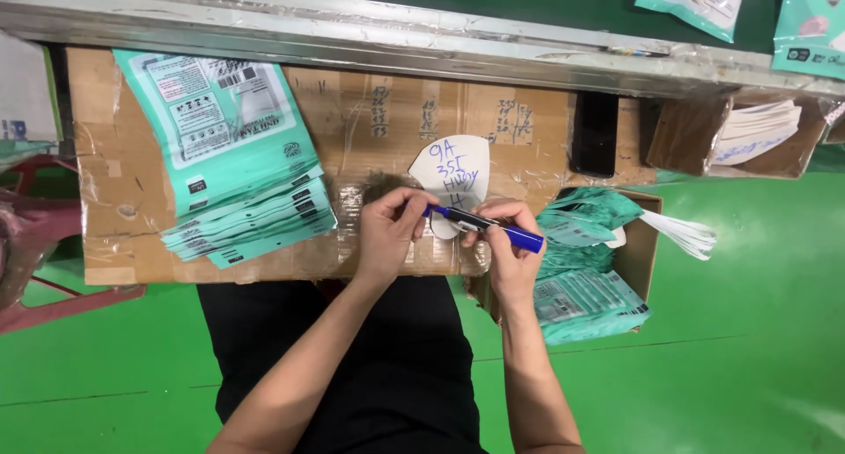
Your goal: The person packages white face masks into teal plastic pouches and places them onto a moving conveyor belt. They also use a blue marker to write a code on one of the masks.
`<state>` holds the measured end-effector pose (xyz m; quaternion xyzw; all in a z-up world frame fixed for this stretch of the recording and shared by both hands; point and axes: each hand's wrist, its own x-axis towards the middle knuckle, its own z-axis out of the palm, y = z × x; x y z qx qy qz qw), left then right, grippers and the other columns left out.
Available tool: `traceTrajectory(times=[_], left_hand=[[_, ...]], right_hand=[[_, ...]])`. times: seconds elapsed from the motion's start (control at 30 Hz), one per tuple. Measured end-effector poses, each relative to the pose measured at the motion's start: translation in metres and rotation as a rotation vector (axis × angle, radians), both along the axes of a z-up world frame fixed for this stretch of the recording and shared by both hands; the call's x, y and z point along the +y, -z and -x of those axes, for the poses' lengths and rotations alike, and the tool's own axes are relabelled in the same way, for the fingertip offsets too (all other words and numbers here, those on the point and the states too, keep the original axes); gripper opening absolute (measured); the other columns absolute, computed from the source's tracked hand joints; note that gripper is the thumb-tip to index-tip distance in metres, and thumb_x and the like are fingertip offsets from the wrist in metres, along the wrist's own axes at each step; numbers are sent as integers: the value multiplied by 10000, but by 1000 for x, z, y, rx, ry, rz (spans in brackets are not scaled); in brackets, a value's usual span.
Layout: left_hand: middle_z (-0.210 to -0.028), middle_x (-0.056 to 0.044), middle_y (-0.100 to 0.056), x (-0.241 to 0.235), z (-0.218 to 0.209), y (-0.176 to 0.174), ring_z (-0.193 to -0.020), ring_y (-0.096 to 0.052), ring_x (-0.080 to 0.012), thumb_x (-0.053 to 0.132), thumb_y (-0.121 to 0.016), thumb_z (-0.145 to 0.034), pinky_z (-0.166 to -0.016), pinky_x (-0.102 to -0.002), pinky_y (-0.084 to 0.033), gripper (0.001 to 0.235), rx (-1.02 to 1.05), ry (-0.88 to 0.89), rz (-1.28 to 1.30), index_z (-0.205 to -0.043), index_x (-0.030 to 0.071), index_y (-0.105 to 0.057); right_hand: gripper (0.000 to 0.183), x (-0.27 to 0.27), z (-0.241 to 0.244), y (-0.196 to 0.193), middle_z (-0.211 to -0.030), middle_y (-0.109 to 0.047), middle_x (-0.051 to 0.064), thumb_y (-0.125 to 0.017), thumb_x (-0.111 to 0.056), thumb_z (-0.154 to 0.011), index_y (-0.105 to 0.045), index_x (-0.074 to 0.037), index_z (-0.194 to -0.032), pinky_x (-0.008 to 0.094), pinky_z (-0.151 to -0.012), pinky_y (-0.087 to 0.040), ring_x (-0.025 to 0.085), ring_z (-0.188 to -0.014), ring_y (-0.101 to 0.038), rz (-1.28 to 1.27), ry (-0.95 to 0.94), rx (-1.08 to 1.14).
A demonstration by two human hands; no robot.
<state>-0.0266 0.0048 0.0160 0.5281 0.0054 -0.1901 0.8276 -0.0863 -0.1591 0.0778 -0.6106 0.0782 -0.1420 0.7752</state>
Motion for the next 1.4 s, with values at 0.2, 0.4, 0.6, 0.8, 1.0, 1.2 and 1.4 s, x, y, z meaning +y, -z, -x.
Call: traceTrajectory(times=[0.2,0.4,0.6,0.8,1.0,1.2,1.4], left_hand=[[-995,3,-601,-10,-2,-31,-690,-534,-40,112,-556,-1090,-604,-196,-434,224,-78,-45,31,-1150,1,-741],[-1023,-48,-731,-19,-10,-36,-753,-569,-45,53,-586,-1033,-688,-203,-492,231,27,-133,51,-1233,17,-696],[-1049,-51,-769,-40,-4,-51,-811,-600,-34,87,-551,-1076,-725,-201,-510,244,-144,-127,-124,-1246,-2,-702],[-1138,-171,-691,-38,-40,-48,-1083,-641,-286,178,-558,-1052,-983,-413,-498,317,-577,45,-673,-1273,16,-716],[-1274,-231,-599,-31,-65,-21,-1250,-466,-425,174,-831,-771,-1042,-541,-339,379,-866,-1,-1123,-1066,23,-646],[-963,-122,-736,-42,-58,-19,-908,-730,-266,145,-772,-898,-866,-392,-564,210,-312,126,-930,-1043,53,-651],[-1120,-93,-756,-97,-60,-110,-1041,-726,-192,83,-725,-874,-848,-332,-571,377,-458,158,-592,-1237,67,-625]], right_hand=[[129,-1,5,-1,-1165,-635,190,-551,104,-988,-597,84,-1106,315,-841,-569,204,-883,-687,75,-16,72],[359,-8,7,-17,-1133,-745,215,-640,136,-875,-651,98,-1232,318,-857,-599,246,-983,-742,83,-155,317],[256,3,17,-9,-1135,-716,170,-565,71,-983,-636,84,-1228,358,-873,-657,255,-1028,-758,-53,76,248],[250,-50,29,9,-833,-683,65,-601,-50,-1030,-655,3,-1268,277,-606,-568,144,-673,-683,-75,115,283],[310,-222,48,-72,-1034,-691,67,-667,30,-940,-677,-37,-1243,255,-819,-533,123,-897,-661,896,620,228],[272,-334,31,-109,-1198,-709,110,-707,39,-922,-699,-43,-1181,353,-980,-566,260,-1089,-708,1245,296,192],[377,-371,3,-95,-1256,-686,66,-848,-122,-695,-786,-148,-1066,533,-1072,-437,367,-1283,-577,1916,179,288]])
